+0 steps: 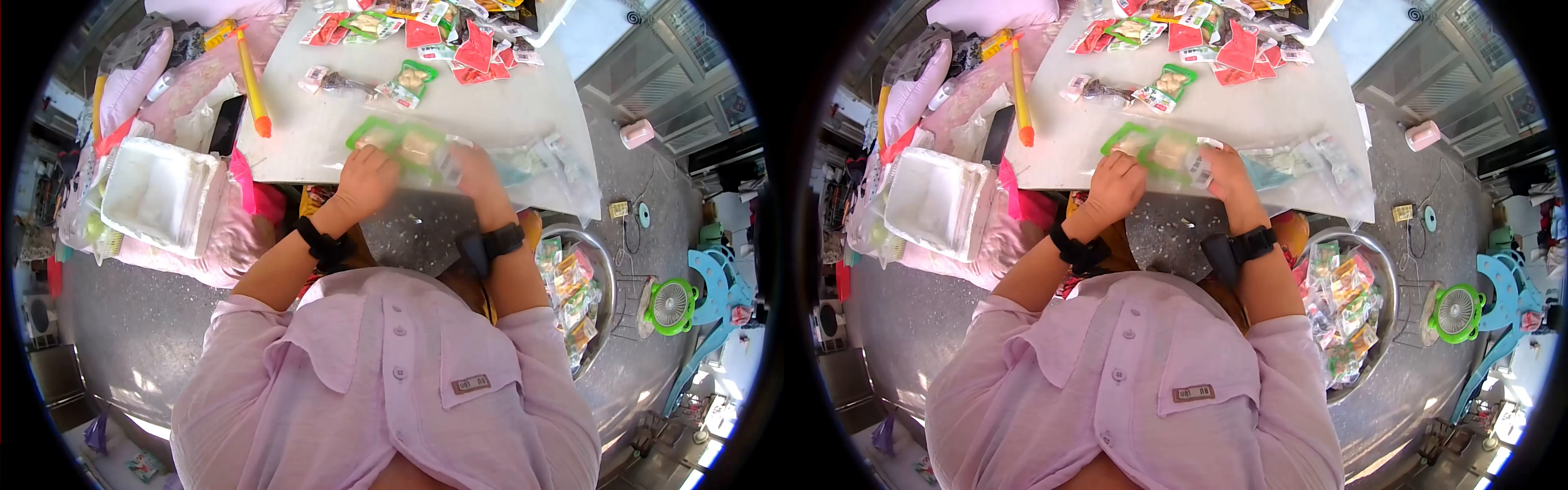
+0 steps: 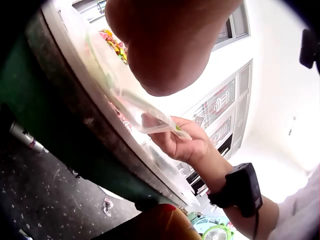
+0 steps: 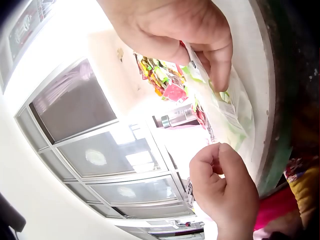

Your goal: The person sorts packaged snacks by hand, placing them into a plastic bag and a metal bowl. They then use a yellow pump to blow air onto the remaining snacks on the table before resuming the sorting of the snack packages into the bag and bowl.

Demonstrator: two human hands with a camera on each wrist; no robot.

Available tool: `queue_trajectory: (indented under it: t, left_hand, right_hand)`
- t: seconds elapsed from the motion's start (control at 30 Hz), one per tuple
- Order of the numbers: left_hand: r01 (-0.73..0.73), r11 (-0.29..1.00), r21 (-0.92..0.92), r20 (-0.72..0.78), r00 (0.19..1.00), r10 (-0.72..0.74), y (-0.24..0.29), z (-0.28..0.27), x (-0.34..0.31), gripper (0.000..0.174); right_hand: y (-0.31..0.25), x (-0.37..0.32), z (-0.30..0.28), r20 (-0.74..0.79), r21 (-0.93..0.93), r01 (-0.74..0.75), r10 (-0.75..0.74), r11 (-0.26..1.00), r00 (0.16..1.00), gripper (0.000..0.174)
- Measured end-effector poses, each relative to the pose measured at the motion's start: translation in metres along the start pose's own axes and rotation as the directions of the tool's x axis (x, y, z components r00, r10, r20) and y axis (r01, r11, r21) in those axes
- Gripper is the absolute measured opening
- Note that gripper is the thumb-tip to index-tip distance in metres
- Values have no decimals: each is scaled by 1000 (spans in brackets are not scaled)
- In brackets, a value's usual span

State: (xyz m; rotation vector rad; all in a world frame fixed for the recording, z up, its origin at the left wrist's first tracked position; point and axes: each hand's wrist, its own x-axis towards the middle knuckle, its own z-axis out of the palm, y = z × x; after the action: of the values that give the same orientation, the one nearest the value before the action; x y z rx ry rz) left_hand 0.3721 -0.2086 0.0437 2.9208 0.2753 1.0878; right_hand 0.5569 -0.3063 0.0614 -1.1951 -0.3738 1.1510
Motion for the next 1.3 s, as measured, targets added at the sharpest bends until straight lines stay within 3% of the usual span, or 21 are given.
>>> queue_trajectory:
  t: [0.17, 0.37, 0.47, 0.5, 0.53, 0.6, 0.63, 0.73, 0.8, 0.83, 0.87, 1.07, 1.2, 1.3]
  left_hand:
    - [69, 997, -27, 43, 997, -68, 9, -4, -4, 24]
    - [10, 1000, -5, -9, 1000, -10, 9, 5, 0, 18]
    - [-57, 998, -4, 23, 998, 57, -5, 3, 17, 11]
    - [-75, 997, -3, 47, 996, 75, -10, -2, 26, 9]
    - [-70, 998, -7, 61, 996, 70, -14, -9, 37, 8]
    - [-63, 998, -5, 84, 994, 63, -19, -24, 58, 7]
    - [-80, 997, -11, 82, 993, 81, -18, -25, 58, 7]
    - [-108, 994, -30, 79, 991, 110, -9, -24, 46, 8]
    - [-94, 995, -44, 82, 992, 97, 0, -13, 22, 8]
    - [-86, 995, -50, 85, 992, 90, 4, -7, 12, 9]
    - [-74, 996, -57, 88, 993, 79, 8, -2, 2, 9]
    - [36, 998, -60, 64, 997, -32, 21, 0, -15, 11]
    - [126, 983, -135, 115, 987, -110, 26, -4, -16, 15]
    - [114, 954, -276, -26, 992, -126, 31, -3, -12, 22]
  right_hand:
    - [17, 24, -17, 99, 229, -74, 53, 971, 994, 22]
    - [20, 29, -20, 190, 241, -147, 102, 959, 976, 26]
    - [3, 13, -7, 119, 149, -54, 36, 987, 992, 27]
    - [3, 14, -13, 203, -144, 195, -164, 970, 965, 27]
    - [1, 16, -21, 339, -393, 440, -317, 808, 886, 27]
    - [-5, 17, -26, 517, -590, 645, -387, 485, 763, 27]
    - [-12, 14, -25, 526, -622, 645, -372, 445, 764, 26]
    - [-3, 27, -32, 558, -538, 646, -346, 541, 754, 26]
    - [7, 34, -36, 405, -337, 402, -254, 851, 878, 27]
    - [5, 26, -24, 261, -123, 131, -96, 984, 961, 27]
    - [6, 19, -16, 158, 134, -134, 112, 982, 981, 27]
    - [14, -1, 6, 96, 85, -33, 24, 996, 995, 25]
    - [23, 1, 11, 65, -105, 28, -21, 994, 998, 26]
    - [15, -11, 25, 77, -297, 60, -39, 953, 996, 27]
